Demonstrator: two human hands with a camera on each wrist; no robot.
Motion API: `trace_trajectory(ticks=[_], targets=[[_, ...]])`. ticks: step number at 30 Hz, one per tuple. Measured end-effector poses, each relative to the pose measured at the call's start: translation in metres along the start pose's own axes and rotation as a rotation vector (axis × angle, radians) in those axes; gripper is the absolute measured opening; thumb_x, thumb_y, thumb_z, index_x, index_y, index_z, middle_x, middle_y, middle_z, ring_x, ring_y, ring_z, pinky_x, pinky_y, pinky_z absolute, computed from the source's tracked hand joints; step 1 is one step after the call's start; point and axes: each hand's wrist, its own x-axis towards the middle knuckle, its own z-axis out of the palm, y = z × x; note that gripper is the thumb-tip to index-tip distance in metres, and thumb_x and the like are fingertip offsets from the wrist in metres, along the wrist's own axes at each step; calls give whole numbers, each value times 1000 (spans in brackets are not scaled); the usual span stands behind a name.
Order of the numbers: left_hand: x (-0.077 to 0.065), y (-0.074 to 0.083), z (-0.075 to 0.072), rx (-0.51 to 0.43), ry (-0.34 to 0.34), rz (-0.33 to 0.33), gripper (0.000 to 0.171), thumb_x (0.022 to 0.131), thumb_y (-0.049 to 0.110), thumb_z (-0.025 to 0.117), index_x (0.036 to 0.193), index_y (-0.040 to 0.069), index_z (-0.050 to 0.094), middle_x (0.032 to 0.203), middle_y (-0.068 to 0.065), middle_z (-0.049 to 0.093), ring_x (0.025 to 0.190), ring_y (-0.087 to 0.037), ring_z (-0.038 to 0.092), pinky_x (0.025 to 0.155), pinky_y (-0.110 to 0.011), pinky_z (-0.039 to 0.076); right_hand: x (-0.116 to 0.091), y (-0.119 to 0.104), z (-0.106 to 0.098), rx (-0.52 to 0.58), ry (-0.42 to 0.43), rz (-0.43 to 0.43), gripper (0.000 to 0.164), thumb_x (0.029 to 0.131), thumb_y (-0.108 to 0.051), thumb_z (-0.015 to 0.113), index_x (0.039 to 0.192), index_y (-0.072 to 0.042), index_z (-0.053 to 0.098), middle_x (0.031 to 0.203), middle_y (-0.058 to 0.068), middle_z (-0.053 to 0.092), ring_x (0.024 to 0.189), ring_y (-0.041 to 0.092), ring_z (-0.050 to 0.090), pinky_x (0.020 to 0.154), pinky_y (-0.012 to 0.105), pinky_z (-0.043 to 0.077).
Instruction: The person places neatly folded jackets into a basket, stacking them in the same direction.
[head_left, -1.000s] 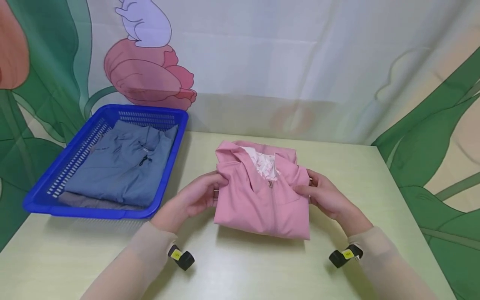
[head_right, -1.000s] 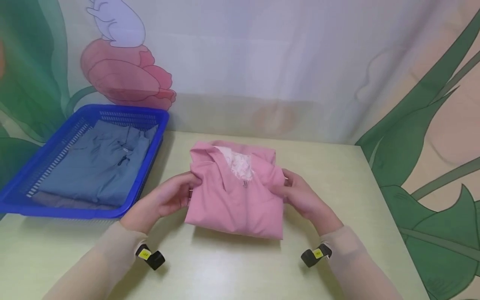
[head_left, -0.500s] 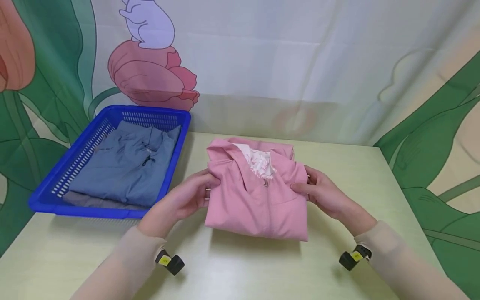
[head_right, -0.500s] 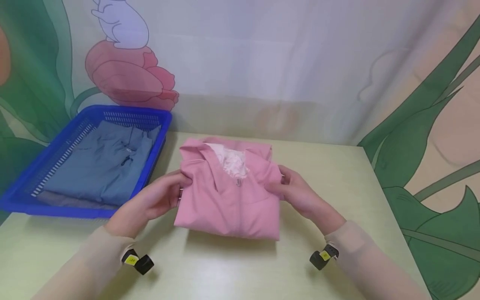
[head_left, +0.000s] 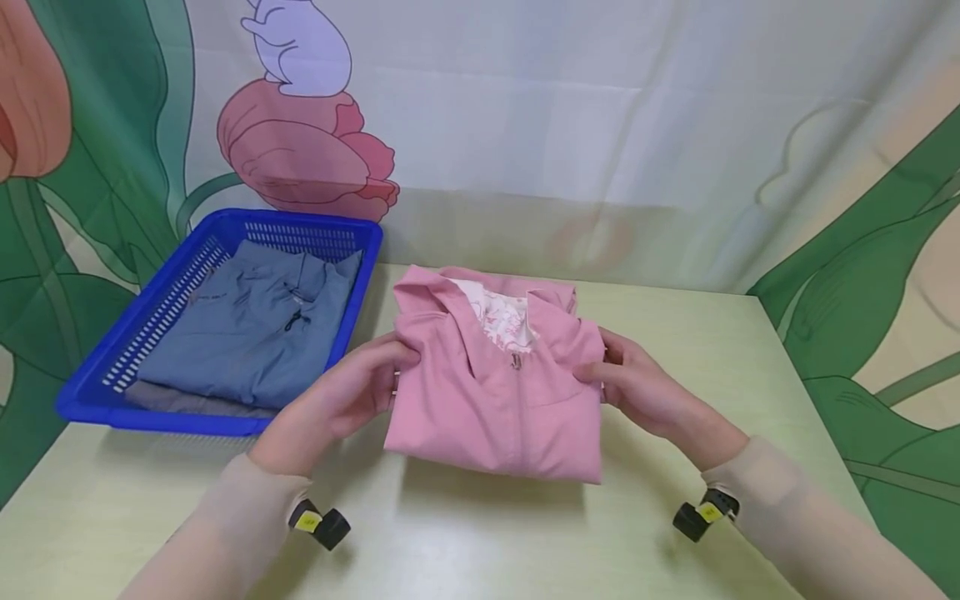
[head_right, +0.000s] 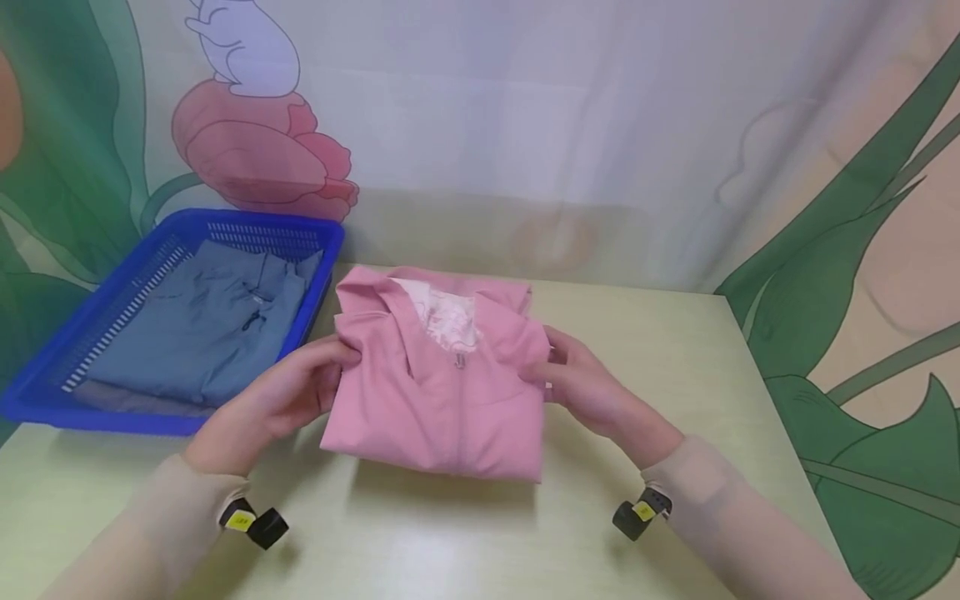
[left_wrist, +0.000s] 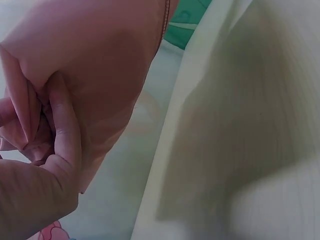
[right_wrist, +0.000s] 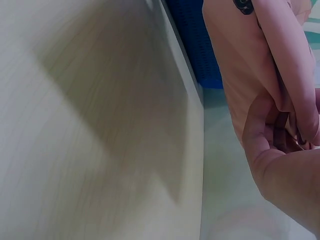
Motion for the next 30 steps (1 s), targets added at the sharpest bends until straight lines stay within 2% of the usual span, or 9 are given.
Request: trace_trajectory(ticks=[7,13,19,26,30], targets=[[-7,9,-7,21,13,23,13,99,7,47,108,11,55,98,1,65,83,-12,66,71,-28,55,6,-4,8,-5,2,15,66,98,-3,58,157,1,27,136,16,45,109,22,58,85,31,57],[-13,14,-10,24,29,33,16,98,7,46,112,11,54,97,2,67,81,-12,67,70,-27,56,11,-7,15,20,-10,17,67,97,-1,57,157,0,26,135,16,45,107,22,58,83,31,58],[-17,17,-14,34,52,49,15,98,7,44,107,11,55,92,3,68,78,-11,67,70,-26,56,17,-9,22,39,-19,19,66,97,0,58,156,-1,29,133,15,46,105,22,58,81,31,58],[-29,32,-24,47,28,91,17,102,10,42,111,11,56,96,2,69,82,-12,69,74,-29,57,29,-16,37,65,-28,-3,63,94,1,58,153,-1,34,131,14,48,105,22,59,80,32,58],[-37,41,-33,70,41,106,18,103,13,42,113,12,57,98,1,69,83,-13,70,75,-29,58,37,-20,49,90,-31,-14,62,93,2,58,151,0,36,129,14,49,103,22,60,79,33,58]])
